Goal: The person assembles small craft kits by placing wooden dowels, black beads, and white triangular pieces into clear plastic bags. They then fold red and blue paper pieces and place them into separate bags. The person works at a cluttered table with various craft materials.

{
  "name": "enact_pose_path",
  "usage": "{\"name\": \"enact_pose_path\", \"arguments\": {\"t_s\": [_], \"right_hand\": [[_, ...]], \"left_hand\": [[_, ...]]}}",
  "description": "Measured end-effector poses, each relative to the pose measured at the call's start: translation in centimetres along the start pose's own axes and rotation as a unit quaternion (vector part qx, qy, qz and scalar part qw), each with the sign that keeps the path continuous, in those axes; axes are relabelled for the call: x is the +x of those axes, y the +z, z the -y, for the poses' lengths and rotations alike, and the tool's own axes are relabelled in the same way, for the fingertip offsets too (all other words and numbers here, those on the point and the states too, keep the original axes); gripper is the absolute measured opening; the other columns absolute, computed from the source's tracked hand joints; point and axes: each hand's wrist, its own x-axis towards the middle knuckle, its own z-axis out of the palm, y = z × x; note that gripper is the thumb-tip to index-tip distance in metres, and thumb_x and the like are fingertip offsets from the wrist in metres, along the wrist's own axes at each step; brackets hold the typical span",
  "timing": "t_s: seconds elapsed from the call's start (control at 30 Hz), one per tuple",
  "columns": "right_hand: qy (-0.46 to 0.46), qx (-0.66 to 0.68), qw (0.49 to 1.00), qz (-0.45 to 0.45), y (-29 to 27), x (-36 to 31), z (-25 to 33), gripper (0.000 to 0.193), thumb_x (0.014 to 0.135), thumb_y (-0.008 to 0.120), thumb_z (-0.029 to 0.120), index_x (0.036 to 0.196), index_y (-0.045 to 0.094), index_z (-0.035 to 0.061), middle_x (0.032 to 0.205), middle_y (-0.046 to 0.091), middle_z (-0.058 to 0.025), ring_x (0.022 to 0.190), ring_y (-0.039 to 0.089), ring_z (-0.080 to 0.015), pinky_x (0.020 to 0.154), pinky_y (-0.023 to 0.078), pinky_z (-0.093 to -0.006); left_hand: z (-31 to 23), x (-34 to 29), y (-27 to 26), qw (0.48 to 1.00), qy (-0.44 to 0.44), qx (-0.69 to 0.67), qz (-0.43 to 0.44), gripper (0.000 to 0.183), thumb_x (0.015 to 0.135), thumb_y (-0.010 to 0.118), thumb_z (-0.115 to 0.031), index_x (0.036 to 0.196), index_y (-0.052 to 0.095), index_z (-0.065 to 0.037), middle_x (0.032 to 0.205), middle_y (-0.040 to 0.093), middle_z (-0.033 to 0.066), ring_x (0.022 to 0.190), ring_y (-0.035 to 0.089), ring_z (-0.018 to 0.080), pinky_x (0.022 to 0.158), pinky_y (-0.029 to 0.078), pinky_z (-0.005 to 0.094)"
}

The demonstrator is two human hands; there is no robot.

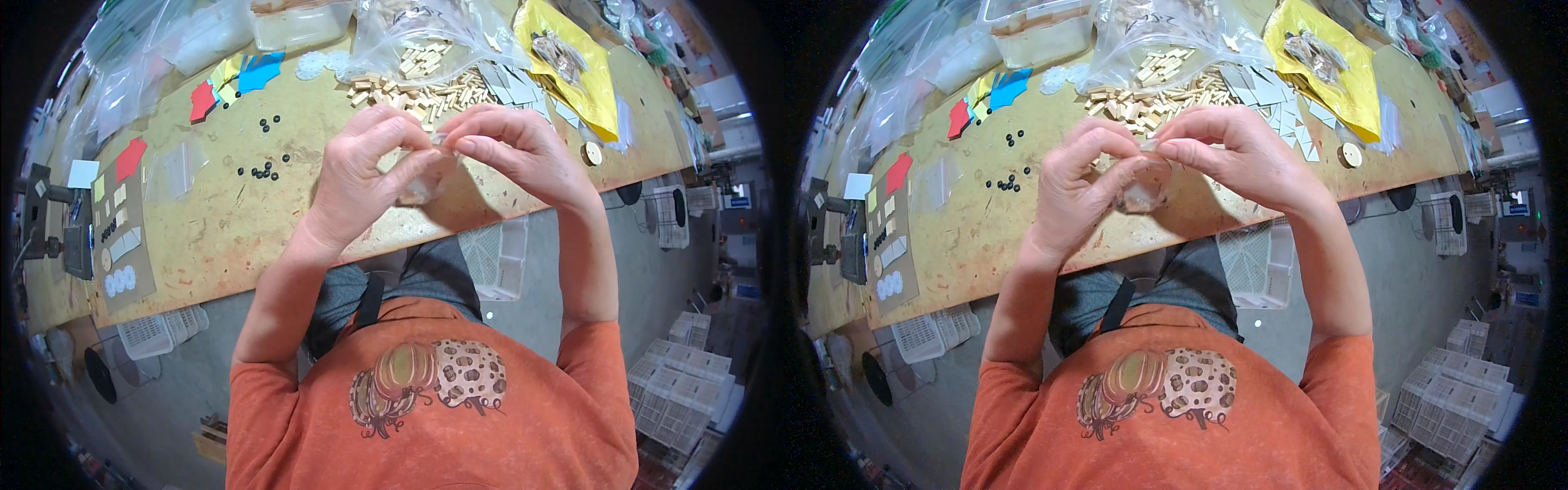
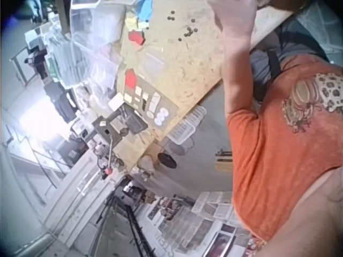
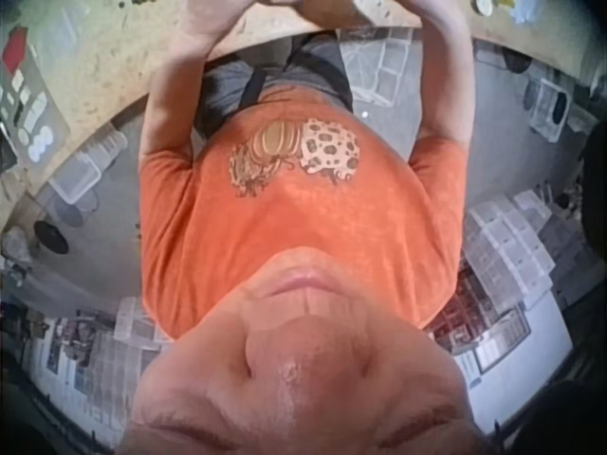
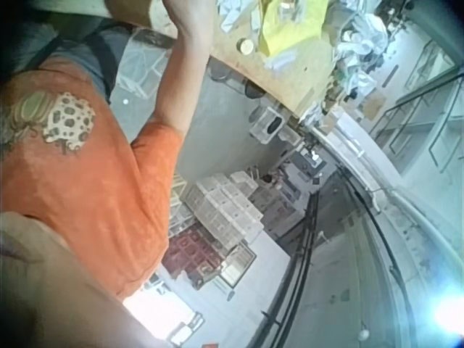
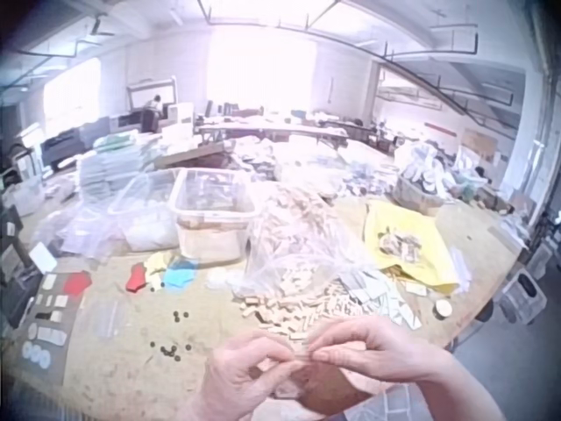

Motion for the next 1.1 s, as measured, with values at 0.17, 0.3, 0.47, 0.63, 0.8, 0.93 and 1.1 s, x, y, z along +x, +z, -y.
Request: {"name": "enact_pose_path", "arguments": {"t_s": [0.17, 0.3, 0.47, 0.63, 0.8, 0.93, 1.1], "right_hand": [[-0.064, -0.085, 0.992, -0.070, 0.8, -0.6, 0.2, 0.011, 0.090, 0.073, 0.010, 0.097, 0.073, 0.0022, 0.097, 0.072, -0.0089, 0.086, 0.070, -0.0195, 0.077, 0.056, -0.0312], [-0.093, -0.144, 0.971, -0.167, 1.5, -1.0, 1.6, 0.011, 0.088, 0.074, 0.009, 0.093, 0.072, -0.0004, 0.097, 0.073, -0.0109, 0.082, 0.072, -0.0226, 0.072, 0.057, -0.0314], [-0.123, -0.283, 0.928, -0.210, 3.4, -1.2, -0.1, 0.007, 0.083, 0.074, 0.006, 0.085, 0.070, 0.0017, 0.096, 0.073, -0.0126, 0.081, 0.071, -0.0296, 0.072, 0.058, -0.0379], [-0.173, -0.321, 0.897, -0.252, 3.8, -1.3, 0.7, 0.006, 0.084, 0.074, 0.005, 0.086, 0.069, 0.0021, 0.096, 0.073, -0.0121, 0.080, 0.071, -0.0288, 0.070, 0.058, -0.0361], [-0.177, -0.265, 0.916, -0.245, 4.4, -0.9, 1.2, 0.006, 0.085, 0.073, 0.003, 0.088, 0.069, 0.0006, 0.099, 0.074, -0.0137, 0.076, 0.072, -0.0282, 0.066, 0.057, -0.0345], [-0.107, -0.222, 0.939, -0.240, 4.6, -0.6, 1.8, 0.006, 0.085, 0.074, 0.003, 0.088, 0.070, 0.0003, 0.101, 0.074, -0.0132, 0.075, 0.072, -0.0260, 0.064, 0.057, -0.0340], [-0.117, -0.224, 0.945, -0.209, 5.3, -0.1, 2.2, 0.006, 0.085, 0.074, 0.004, 0.089, 0.071, 0.0005, 0.102, 0.074, -0.0143, 0.079, 0.073, -0.0274, 0.067, 0.058, -0.0337]], "left_hand": [[0.7, -0.1, -0.4, 0.999, 0.003, -0.012, 0.032, 0.025, 0.082, 0.079, -0.004, 0.104, 0.067, -0.003, 0.109, 0.066, 0.0114, 0.102, 0.063, 0.0203, 0.089, 0.050, 0.0326], [0.4, -0.3, 0.7, 0.979, -0.188, -0.073, 0.044, 0.114, 0.068, 0.090, -0.022, 0.156, 0.019, -0.012, 0.143, 0.048, 0.0203, 0.128, 0.055, 0.0345, 0.105, 0.047, 0.0397], [0.6, -1.1, 2.7, 0.988, -0.136, 0.030, 0.065, 0.127, 0.067, 0.088, -0.012, 0.159, 0.000, -0.011, 0.142, 0.045, 0.0277, 0.132, 0.050, 0.0389, 0.111, 0.042, 0.0452], [0.9, -1.6, 3.4, 0.989, -0.135, 0.045, 0.042, 0.134, 0.066, 0.092, -0.016, 0.158, -0.004, -0.008, 0.140, 0.047, 0.0287, 0.130, 0.052, 0.0417, 0.110, 0.043, 0.0467], [1.4, -1.2, 3.6, 0.996, -0.082, 0.043, -0.008, 0.136, 0.065, 0.094, -0.019, 0.158, -0.004, -0.007, 0.134, 0.052, 0.0296, 0.125, 0.055, 0.0445, 0.107, 0.045, 0.0477], [1.0, -1.7, 3.7, 0.994, -0.106, 0.008, -0.014, 0.135, 0.064, 0.096, -0.019, 0.158, 0.000, -0.007, 0.134, 0.051, 0.0301, 0.125, 0.054, 0.0447, 0.106, 0.045, 0.0481], [0.3, -1.4, 3.0, 0.990, -0.133, 0.023, -0.032, 0.109, 0.075, 0.088, -0.026, 0.155, 0.017, -0.005, 0.123, 0.060, 0.0277, 0.113, 0.063, 0.0426, 0.094, 0.052, 0.0473]]}}
